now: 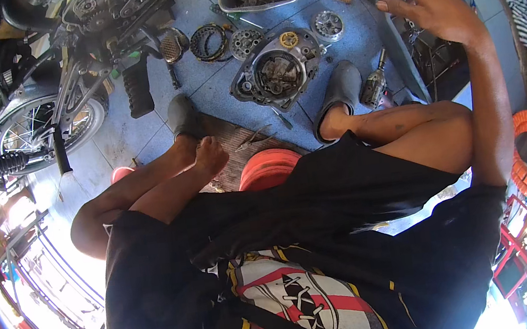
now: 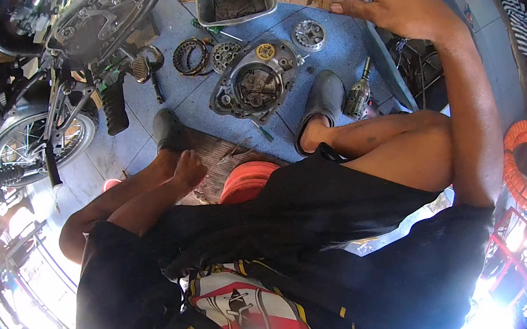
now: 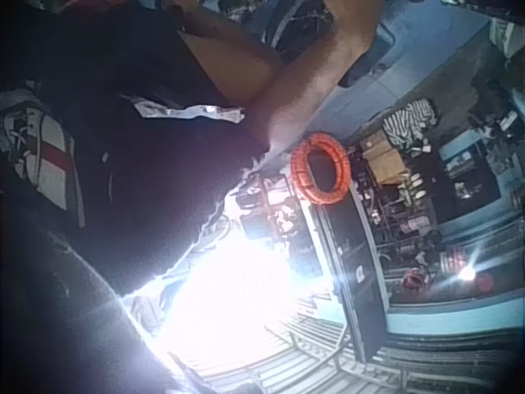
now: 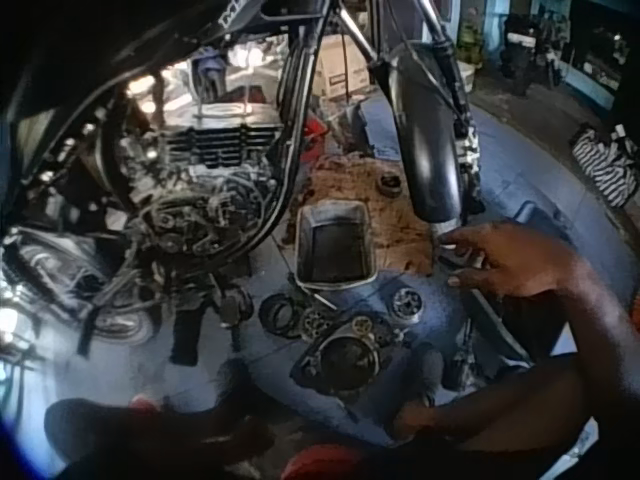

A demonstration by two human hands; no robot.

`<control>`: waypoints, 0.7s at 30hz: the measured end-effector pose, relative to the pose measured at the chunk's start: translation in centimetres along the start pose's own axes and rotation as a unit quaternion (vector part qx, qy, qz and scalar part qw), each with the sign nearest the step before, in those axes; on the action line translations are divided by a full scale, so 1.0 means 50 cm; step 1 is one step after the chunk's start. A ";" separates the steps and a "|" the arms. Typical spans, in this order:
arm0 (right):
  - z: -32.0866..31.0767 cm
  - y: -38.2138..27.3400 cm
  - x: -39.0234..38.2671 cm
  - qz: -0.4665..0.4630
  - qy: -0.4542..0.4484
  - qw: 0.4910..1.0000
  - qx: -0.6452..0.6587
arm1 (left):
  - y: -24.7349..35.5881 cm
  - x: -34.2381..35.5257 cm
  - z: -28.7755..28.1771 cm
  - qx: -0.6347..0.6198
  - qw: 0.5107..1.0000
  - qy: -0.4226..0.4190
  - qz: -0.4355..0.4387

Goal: Repairing the clutch system of a motorcycle using hand tools.

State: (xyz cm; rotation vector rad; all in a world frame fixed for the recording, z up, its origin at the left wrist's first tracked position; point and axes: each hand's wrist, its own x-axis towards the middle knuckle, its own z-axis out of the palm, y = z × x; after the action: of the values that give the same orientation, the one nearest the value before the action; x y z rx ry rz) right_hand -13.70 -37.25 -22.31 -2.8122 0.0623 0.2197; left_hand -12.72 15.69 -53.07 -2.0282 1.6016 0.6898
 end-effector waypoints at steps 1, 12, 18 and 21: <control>-0.002 -0.001 0.000 -0.009 0.010 1.000 -0.004 | -0.007 -0.007 0.000 0.016 0.999 0.007 0.042; -0.019 -0.021 0.002 0.008 -0.004 0.999 0.041 | -0.099 0.015 0.072 0.042 0.971 -0.190 0.141; -0.005 0.008 -0.017 -0.025 0.022 0.999 -0.007 | -0.125 0.053 0.131 -0.195 0.783 -0.586 0.071; -0.002 0.019 -0.020 -0.026 0.026 0.999 -0.028 | -0.187 0.122 0.172 -0.451 0.151 -0.876 -0.080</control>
State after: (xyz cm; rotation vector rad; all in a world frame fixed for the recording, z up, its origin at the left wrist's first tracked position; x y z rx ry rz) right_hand -14.74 -38.18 -22.37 -2.8704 -0.0061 0.1383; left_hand -3.29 18.61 -63.11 -0.1171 -0.7865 2.5506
